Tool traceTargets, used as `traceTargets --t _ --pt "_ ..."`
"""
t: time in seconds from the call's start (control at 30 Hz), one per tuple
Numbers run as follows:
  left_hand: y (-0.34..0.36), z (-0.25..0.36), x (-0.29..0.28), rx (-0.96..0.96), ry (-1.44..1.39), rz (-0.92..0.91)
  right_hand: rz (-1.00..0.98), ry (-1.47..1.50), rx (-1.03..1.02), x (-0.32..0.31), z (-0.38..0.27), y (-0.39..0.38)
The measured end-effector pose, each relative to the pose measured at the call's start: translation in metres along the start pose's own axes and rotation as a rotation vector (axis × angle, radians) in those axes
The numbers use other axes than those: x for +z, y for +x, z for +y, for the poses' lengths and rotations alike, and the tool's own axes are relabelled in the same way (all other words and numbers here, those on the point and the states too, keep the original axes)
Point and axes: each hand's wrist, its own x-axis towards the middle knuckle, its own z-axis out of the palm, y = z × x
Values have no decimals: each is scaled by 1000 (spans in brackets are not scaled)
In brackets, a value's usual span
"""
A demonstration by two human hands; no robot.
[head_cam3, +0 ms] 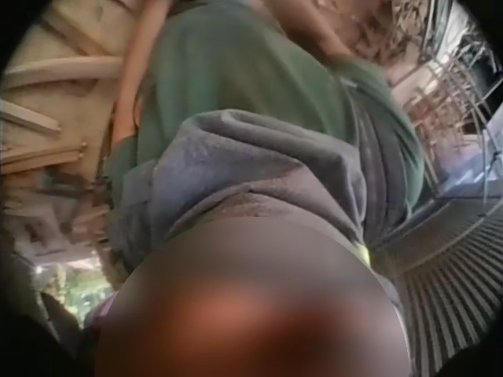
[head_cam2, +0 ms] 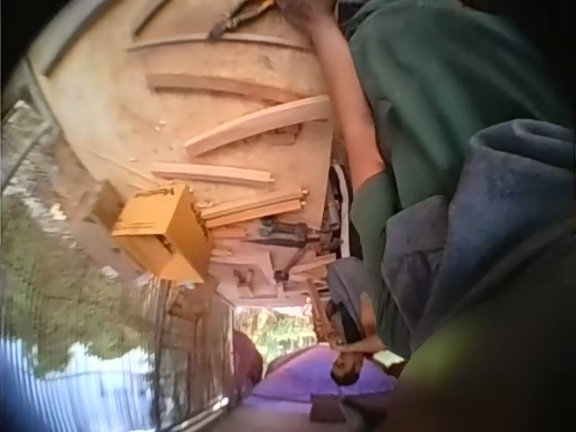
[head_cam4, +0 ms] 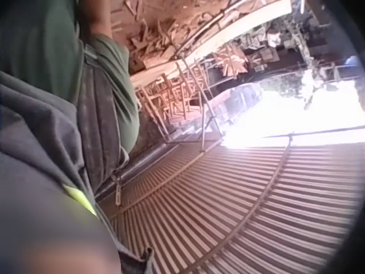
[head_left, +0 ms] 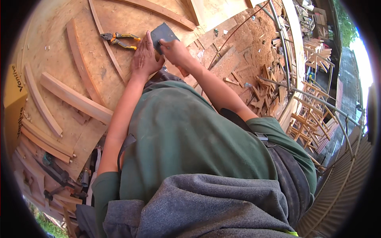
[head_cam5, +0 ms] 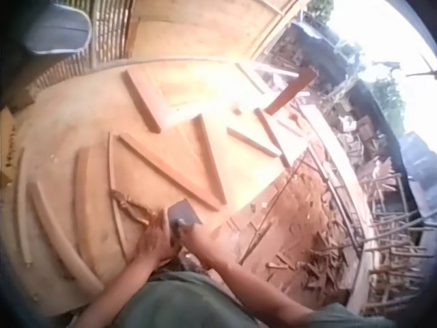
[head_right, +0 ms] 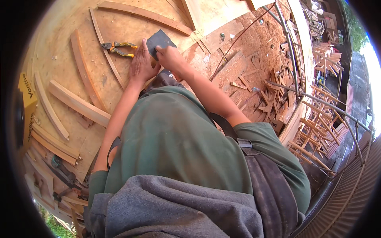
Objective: Trimming a wooden joint with a chisel and sandpaper, then assembling wooden furniture components.
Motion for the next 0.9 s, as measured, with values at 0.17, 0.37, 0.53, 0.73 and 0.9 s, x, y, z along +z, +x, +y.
traceTargets --t 0.17,0.37,0.53,0.73,0.9 --pt "-1 1 -1 9 29 40 17 48 88 -11 -27 14" --pt "4 0 1 5 -9 37 45 25 12 -12 -20 9" --pt "-1 -2 3 29 -7 82 19 70 112 -12 -27 9" --pt "-2 6 0 -10 0 -21 -7 161 152 -19 -28 21" --pt "1 3 3 18 7 43 50 -87 21 8 12 6"
